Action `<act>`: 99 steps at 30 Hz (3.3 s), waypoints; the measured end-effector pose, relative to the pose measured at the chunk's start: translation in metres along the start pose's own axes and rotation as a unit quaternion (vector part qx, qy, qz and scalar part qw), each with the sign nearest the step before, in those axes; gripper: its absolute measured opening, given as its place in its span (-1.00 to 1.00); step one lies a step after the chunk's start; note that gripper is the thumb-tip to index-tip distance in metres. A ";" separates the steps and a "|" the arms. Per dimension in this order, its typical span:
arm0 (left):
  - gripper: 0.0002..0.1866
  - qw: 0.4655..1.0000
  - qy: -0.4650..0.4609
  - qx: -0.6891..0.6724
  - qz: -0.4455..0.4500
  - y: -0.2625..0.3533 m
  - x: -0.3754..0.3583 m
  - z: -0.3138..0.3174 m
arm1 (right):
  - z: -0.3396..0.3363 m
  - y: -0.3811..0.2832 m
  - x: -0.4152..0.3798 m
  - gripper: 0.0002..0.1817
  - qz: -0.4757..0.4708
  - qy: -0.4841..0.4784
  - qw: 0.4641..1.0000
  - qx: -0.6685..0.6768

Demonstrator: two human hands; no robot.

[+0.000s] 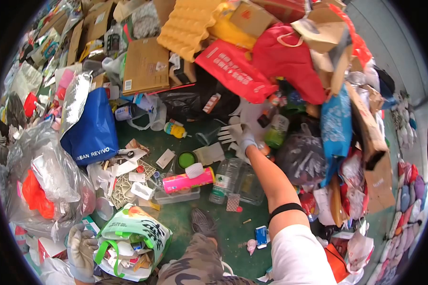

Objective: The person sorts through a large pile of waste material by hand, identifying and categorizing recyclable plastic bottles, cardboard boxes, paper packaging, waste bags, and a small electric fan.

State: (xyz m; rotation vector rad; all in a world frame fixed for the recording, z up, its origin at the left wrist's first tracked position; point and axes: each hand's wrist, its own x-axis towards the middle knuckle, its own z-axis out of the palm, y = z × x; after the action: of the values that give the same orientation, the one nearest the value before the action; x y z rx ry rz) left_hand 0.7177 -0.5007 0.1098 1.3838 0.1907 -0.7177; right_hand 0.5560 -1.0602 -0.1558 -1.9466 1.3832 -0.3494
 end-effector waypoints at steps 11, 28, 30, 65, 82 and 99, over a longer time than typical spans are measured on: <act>-0.58 0.988 0.028 -0.013 -0.152 0.006 0.020 0.041 | 0.096 -0.141 0.097 0.01 0.378 0.071 0.833 0.397; -0.62 0.990 0.008 0.037 -0.133 0.004 0.008 0.042 | 0.117 -0.110 0.074 -0.55 -0.054 -0.128 0.972 -0.190; -0.62 0.992 0.005 0.042 -0.118 0.006 0.005 0.044 | 0.119 -0.105 0.052 -0.59 -0.083 -0.127 0.975 -0.165; 0.10 0.950 -0.070 0.049 0.299 -0.003 0.066 0.094 | -0.228 -0.495 -0.272 -0.41 -0.680 0.215 0.699 0.054; -0.15 0.976 0.011 -0.084 0.199 0.038 0.012 0.052 | -0.390 -0.616 -0.242 -0.70 -0.586 0.033 0.775 0.234; -0.34 0.985 0.022 -0.064 0.161 0.018 0.009 0.078 | -0.403 -0.568 -0.271 -0.64 -0.485 0.181 0.854 0.053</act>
State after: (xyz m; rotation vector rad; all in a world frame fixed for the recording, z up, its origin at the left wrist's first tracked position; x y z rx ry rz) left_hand 0.7129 -0.5769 0.1366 1.2692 0.0449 -0.3994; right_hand 0.6185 -0.8751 0.5659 -2.4276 0.4204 -1.2794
